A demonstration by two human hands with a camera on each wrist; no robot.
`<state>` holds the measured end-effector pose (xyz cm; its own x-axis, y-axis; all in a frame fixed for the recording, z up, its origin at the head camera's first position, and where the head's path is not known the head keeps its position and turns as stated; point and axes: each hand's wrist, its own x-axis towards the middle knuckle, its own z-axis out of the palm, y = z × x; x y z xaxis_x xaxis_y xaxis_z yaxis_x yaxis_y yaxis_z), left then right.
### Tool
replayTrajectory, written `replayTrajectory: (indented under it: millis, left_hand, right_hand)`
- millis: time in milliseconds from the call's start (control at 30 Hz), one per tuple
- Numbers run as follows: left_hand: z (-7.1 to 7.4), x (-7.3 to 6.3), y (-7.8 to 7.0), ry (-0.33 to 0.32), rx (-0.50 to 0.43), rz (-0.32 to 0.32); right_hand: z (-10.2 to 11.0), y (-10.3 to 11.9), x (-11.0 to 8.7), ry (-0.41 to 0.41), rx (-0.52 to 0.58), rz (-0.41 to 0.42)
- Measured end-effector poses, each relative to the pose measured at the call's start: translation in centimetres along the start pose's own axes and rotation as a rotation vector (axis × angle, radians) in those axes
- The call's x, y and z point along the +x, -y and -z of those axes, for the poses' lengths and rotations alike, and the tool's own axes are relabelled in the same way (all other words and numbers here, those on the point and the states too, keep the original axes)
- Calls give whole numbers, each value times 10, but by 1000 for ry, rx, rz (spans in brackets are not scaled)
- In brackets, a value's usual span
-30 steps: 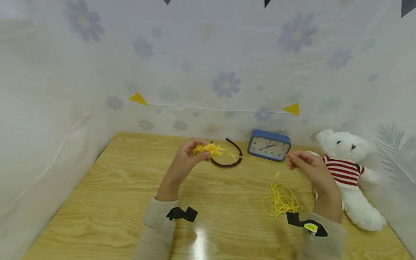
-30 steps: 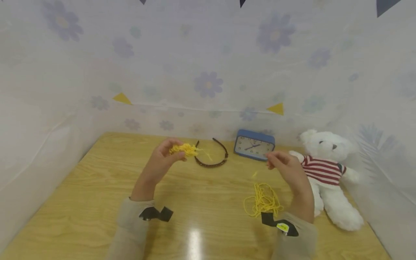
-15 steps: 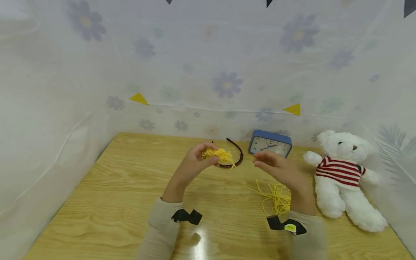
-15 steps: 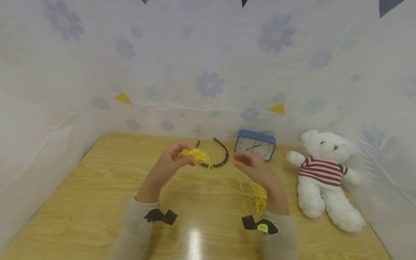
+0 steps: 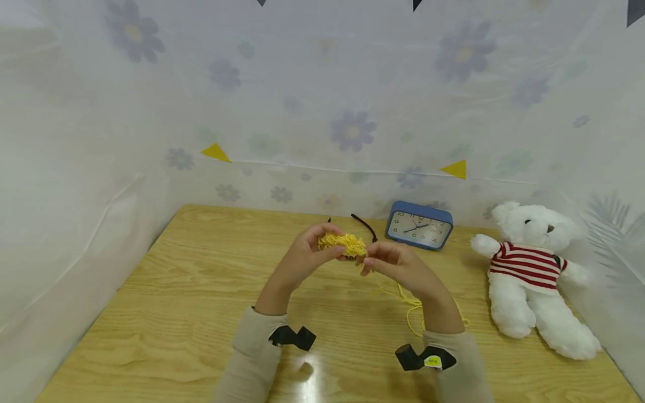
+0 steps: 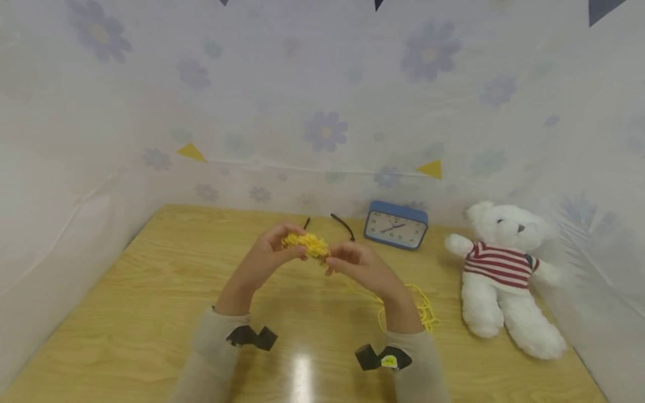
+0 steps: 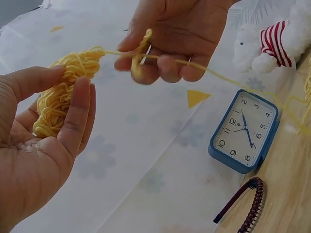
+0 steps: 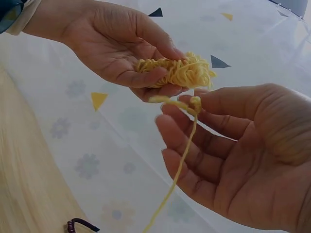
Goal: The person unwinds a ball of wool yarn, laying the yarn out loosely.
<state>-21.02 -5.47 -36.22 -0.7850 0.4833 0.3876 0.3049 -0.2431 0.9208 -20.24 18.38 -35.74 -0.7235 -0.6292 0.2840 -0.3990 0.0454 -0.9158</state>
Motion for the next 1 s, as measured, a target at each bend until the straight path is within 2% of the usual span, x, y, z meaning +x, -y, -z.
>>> replayTrajectory:
  millis: [167,267,333,500,700,767,900,1000]
  left_hand:
    - [4,-2,-2,-46,10,14]
    - [8,-3,-3,-74,8,19]
    - [11,-4,-3,-90,8,23]
    - [16,-5,-4,-127,-5,22]
    - [20,-6,-4,-142,-10,7]
    - [21,-6,-4,-146,-6,0]
    - [22,-7,-6,-148,-2,-14]
    - [22,-7,-6,-145,-1,-18]
  right_hand:
    - [9,3,-6,-47,-45,-5]
    - [18,5,-13,-119,-48,-9]
    - [26,6,-19,-186,-24,18]
    - [46,11,-37,-426,101,87]
    - [65,22,-59,-851,288,131]
    - [69,25,-65,-957,342,159]
    - [76,27,-73,-1030,454,256]
    - [80,26,-78,-1014,440,250]
